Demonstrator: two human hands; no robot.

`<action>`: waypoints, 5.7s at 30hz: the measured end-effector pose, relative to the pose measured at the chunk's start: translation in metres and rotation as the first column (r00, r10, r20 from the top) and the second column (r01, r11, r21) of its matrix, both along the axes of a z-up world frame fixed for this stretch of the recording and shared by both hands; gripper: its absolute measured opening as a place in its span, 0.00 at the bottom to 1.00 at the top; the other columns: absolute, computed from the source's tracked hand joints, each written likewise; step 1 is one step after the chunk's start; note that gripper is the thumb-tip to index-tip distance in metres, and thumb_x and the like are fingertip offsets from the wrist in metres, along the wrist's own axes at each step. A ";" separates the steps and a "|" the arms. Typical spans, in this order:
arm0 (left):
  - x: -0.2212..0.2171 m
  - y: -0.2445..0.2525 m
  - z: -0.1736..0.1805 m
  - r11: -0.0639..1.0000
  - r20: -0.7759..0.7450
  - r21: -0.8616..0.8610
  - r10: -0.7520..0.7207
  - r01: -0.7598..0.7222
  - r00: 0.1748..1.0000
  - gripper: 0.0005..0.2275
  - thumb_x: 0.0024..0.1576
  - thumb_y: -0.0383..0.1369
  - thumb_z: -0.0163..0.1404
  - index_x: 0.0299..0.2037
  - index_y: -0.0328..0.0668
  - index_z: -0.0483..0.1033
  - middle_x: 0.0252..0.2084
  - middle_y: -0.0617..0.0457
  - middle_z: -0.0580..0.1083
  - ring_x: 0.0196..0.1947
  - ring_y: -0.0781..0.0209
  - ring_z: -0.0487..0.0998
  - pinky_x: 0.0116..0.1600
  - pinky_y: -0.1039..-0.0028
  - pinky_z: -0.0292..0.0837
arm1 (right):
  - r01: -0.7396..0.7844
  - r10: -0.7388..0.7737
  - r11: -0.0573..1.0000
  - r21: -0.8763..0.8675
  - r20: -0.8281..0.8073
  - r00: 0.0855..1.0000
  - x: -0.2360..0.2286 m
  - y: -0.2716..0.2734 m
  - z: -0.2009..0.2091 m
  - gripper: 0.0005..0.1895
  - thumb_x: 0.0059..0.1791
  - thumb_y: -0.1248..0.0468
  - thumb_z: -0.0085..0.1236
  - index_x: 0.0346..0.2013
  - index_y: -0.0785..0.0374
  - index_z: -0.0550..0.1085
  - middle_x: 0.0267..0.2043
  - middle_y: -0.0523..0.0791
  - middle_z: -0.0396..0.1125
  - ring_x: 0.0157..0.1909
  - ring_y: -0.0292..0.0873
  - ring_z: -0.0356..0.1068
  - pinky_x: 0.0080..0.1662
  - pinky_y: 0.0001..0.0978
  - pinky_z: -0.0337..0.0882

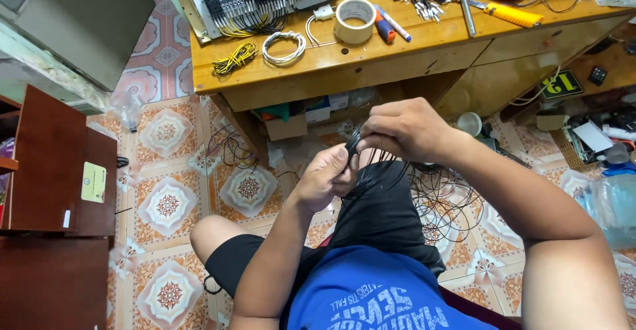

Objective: Coiling a long black wire and securing the loops with white tape.

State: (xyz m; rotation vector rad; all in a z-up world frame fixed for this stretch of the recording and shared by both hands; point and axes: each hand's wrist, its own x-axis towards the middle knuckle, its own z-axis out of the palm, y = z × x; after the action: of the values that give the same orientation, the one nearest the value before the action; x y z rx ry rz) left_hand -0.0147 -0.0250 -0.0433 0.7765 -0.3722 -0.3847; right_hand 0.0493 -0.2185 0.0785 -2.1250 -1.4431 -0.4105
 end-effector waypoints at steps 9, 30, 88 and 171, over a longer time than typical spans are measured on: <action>-0.013 0.051 0.023 0.872 -0.199 -0.356 -0.423 0.337 0.884 0.13 0.70 0.40 0.36 0.34 0.44 0.62 0.21 0.63 0.55 0.15 0.74 0.49 0.18 0.84 0.44 | 0.284 -0.295 0.955 -0.083 -0.267 0.917 0.077 -0.102 0.024 0.06 0.51 0.64 0.69 0.36 0.63 0.79 0.36 0.45 0.74 0.40 0.40 0.72 0.44 0.32 0.70; 0.025 0.128 0.046 0.848 -0.135 -0.494 0.144 -0.193 0.980 0.14 0.70 0.45 0.33 0.36 0.51 0.61 0.21 0.66 0.47 0.15 0.76 0.43 0.20 0.82 0.36 | 0.579 -0.674 0.738 -0.346 -0.359 0.646 0.025 -0.188 -0.162 0.09 0.57 0.59 0.57 0.43 0.61 0.78 0.41 0.45 0.76 0.41 0.43 0.73 0.47 0.37 0.69; 0.028 0.031 -0.006 0.865 0.257 0.234 0.386 -0.444 0.886 0.17 0.71 0.42 0.33 0.33 0.44 0.64 0.16 0.54 0.64 0.13 0.63 0.70 0.20 0.80 0.67 | 0.023 0.005 0.973 -0.231 0.117 0.993 -0.052 -0.014 -0.091 0.12 0.56 0.54 0.49 0.30 0.50 0.66 0.25 0.37 0.61 0.29 0.43 0.68 0.32 0.34 0.68; 0.017 0.097 0.058 0.935 -0.203 -0.311 0.109 -0.170 0.973 0.14 0.69 0.46 0.34 0.34 0.49 0.60 0.19 0.65 0.50 0.12 0.74 0.43 0.18 0.81 0.36 | 0.674 -0.604 0.738 -0.003 -0.447 0.660 0.096 -0.226 -0.195 0.04 0.64 0.71 0.57 0.45 0.66 0.76 0.42 0.47 0.71 0.42 0.41 0.66 0.45 0.35 0.67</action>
State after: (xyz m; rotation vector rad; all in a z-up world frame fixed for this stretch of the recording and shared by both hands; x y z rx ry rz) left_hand 0.0021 0.0718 0.0148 0.4341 -0.1985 -0.2485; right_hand 0.1449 -0.4447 -0.1170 -2.3462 -0.3542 -0.2740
